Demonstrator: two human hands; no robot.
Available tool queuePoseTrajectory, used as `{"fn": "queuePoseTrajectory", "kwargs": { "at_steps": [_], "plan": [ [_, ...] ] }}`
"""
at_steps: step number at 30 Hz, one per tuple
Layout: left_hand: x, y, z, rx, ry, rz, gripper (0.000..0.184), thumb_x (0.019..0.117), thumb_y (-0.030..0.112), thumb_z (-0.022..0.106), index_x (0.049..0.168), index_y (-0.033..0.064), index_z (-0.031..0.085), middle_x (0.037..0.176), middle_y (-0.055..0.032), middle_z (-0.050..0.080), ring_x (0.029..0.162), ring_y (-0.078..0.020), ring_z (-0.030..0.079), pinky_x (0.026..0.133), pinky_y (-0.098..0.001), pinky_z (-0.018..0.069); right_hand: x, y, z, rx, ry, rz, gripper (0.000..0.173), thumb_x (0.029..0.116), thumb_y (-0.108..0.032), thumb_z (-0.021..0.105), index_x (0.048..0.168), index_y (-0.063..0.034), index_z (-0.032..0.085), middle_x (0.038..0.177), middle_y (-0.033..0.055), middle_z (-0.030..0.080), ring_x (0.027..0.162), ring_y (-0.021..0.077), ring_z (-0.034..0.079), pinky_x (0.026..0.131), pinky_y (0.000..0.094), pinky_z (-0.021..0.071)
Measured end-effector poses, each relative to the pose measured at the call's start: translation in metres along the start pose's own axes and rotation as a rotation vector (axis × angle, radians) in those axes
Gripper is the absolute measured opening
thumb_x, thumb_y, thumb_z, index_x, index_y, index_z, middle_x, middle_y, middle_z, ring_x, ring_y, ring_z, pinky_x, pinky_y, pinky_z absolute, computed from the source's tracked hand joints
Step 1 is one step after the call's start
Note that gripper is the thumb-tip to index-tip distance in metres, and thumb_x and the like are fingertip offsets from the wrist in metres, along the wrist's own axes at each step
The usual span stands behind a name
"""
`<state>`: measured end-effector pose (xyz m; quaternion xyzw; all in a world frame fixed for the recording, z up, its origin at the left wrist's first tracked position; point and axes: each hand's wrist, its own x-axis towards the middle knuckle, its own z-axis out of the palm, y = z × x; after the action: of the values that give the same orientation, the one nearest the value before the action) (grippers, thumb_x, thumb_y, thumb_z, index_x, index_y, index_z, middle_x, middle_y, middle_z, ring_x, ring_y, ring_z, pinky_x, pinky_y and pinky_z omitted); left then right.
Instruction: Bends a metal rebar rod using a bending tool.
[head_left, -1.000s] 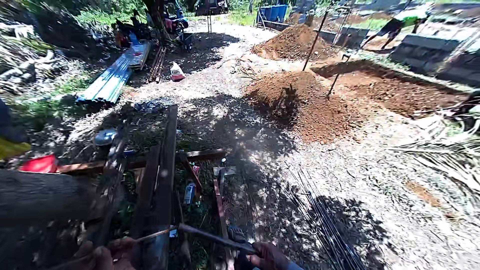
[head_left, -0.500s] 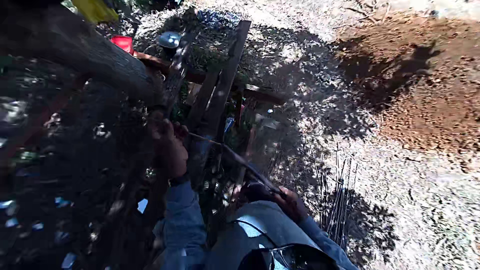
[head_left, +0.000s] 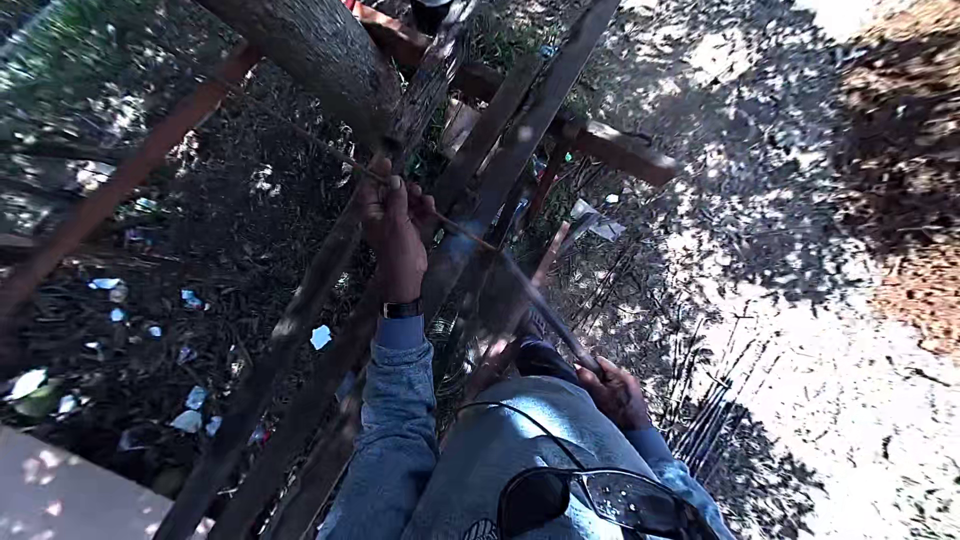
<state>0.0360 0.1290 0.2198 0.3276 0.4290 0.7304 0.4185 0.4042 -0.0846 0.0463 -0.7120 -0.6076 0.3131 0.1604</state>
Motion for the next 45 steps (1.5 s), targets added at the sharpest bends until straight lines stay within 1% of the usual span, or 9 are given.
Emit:
{"fn": "queuePoseTrajectory", "kwargs": {
  "at_steps": [6,15,20,24,34,38,41,43,45],
  "plan": [
    [0.000,0.005,-0.006,-0.023,0.018,0.010,0.039,0.1091,0.020,0.051,0.146,0.0124,0.044,0.092,-0.0112,0.064,0.073,-0.0232,0.067,0.069,-0.0412,0.0626,0.004,-0.006,-0.007,-0.087,0.002,0.022,0.053,0.0936,-0.059,0.057,0.082,-0.0084,0.067,0.063,0.0104,0.060,0.060,0.0297,0.062,0.056,0.0577,0.0483],
    [-0.008,0.008,-0.014,-0.006,0.028,0.018,0.039,0.1090,0.021,0.051,0.147,0.0133,0.045,0.091,-0.0099,0.063,0.072,-0.0224,0.067,0.067,-0.0397,0.0620,0.001,-0.002,0.002,-0.134,-0.011,-0.079,0.054,0.0942,-0.058,0.055,0.087,-0.0066,0.069,0.065,0.0131,0.063,0.062,0.0327,0.065,0.058,0.0593,0.0495],
    [-0.009,0.006,-0.026,-0.007,0.040,0.032,0.038,0.1093,0.019,0.050,0.147,0.0129,0.044,0.090,-0.0108,0.063,0.072,-0.0224,0.067,0.067,-0.0396,0.0620,0.002,-0.001,0.004,-0.096,-0.021,-0.051,0.056,0.0931,-0.063,0.053,0.082,-0.0099,0.066,0.060,0.0080,0.057,0.057,0.0275,0.059,0.054,0.0549,0.0463],
    [-0.011,0.006,-0.025,-0.026,0.056,0.028,0.038,0.1086,0.018,0.051,0.145,0.0116,0.045,0.091,-0.0106,0.063,0.073,-0.0229,0.067,0.068,-0.0406,0.0622,0.003,-0.004,0.002,-0.111,-0.025,-0.039,0.054,0.0932,-0.060,0.055,0.085,-0.0083,0.068,0.062,0.0105,0.059,0.060,0.0295,0.062,0.056,0.0564,0.0473],
    [-0.008,0.001,-0.031,0.011,0.082,-0.007,0.037,0.1081,0.020,0.053,0.145,0.0134,0.047,0.094,-0.0101,0.062,0.074,-0.0223,0.066,0.068,-0.0396,0.0617,0.012,-0.002,0.005,-0.044,0.024,-0.135,0.049,0.0942,-0.055,0.058,0.079,-0.0089,0.065,0.058,0.0065,0.054,0.052,0.0234,0.055,0.050,0.0501,0.0435],
    [-0.010,-0.001,-0.029,0.027,0.096,-0.041,0.037,0.1073,0.019,0.055,0.143,0.0107,0.049,0.092,-0.0121,0.064,0.074,-0.0251,0.068,0.070,-0.0439,0.0633,0.017,-0.005,0.006,-0.100,0.030,-0.153,0.051,0.0955,-0.054,0.059,0.085,-0.0050,0.069,0.063,0.0127,0.062,0.058,0.0301,0.063,0.055,0.0564,0.0489],
    [-0.028,-0.005,-0.030,0.136,0.020,-0.083,0.037,0.1069,0.022,0.056,0.142,0.0132,0.051,0.096,-0.0116,0.067,0.078,-0.0235,0.070,0.072,-0.0413,0.0637,0.021,-0.006,0.004,-0.089,0.003,-0.140,0.049,0.0953,-0.052,0.060,0.091,-0.0052,0.071,0.067,0.0137,0.066,0.062,0.0315,0.066,0.058,0.0581,0.0511],
    [-0.052,-0.005,-0.030,0.302,-0.060,-0.119,0.037,0.1052,0.032,0.060,0.141,0.0245,0.054,0.099,-0.0077,0.068,0.074,-0.0194,0.068,0.065,-0.0349,0.0609,0.026,-0.005,0.004,-0.071,0.003,-0.160,0.050,0.0944,-0.055,0.059,0.091,-0.0065,0.072,0.067,0.0126,0.066,0.062,0.0302,0.066,0.058,0.0576,0.0515],
    [-0.061,-0.010,-0.027,0.420,-0.127,-0.124,0.035,0.1049,0.030,0.061,0.139,0.0208,0.057,0.102,-0.0086,0.068,0.075,-0.0195,0.065,0.065,-0.0351,0.0588,0.031,-0.004,0.003,-0.049,0.022,-0.219,0.052,0.0941,-0.057,0.057,0.088,-0.0069,0.071,0.064,0.0103,0.062,0.058,0.0270,0.062,0.054,0.0541,0.0492]
  ]
}}
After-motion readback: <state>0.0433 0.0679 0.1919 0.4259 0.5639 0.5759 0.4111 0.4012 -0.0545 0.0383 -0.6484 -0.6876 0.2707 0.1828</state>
